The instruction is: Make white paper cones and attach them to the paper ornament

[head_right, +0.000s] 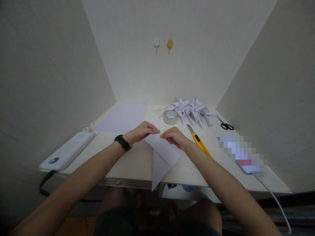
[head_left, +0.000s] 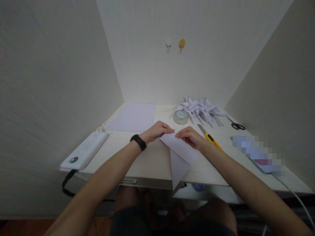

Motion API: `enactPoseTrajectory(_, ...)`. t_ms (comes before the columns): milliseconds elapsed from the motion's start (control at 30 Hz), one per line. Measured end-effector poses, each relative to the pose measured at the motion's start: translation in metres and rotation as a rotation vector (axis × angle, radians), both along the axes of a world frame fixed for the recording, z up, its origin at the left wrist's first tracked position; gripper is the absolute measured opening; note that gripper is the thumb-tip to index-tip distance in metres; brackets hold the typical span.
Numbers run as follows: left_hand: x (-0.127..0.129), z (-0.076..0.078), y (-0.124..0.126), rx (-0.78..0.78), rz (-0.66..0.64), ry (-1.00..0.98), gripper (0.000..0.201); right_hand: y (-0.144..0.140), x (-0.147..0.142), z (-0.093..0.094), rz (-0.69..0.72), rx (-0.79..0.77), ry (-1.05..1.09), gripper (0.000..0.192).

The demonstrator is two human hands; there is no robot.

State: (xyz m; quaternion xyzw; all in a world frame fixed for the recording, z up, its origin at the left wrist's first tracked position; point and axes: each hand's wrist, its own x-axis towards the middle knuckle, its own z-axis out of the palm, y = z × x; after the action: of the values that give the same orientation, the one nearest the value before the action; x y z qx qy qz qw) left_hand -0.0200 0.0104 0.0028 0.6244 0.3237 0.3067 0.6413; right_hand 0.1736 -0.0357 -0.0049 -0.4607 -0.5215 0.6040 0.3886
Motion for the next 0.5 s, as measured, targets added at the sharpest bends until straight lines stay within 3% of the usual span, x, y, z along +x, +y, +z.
enactPoseTrajectory(267,-0.018,-0.006,0.025,0.006,0.098,0.001,0.029,0.006,0.007,-0.003,0.012,0.057,-0.01,0.019)
enactPoseTrajectory(500,-0.031,0.002,0.029,-0.008,0.139,-0.037,0.028,0.003,0.027,0.016,0.229,-0.017,-0.094,0.02)
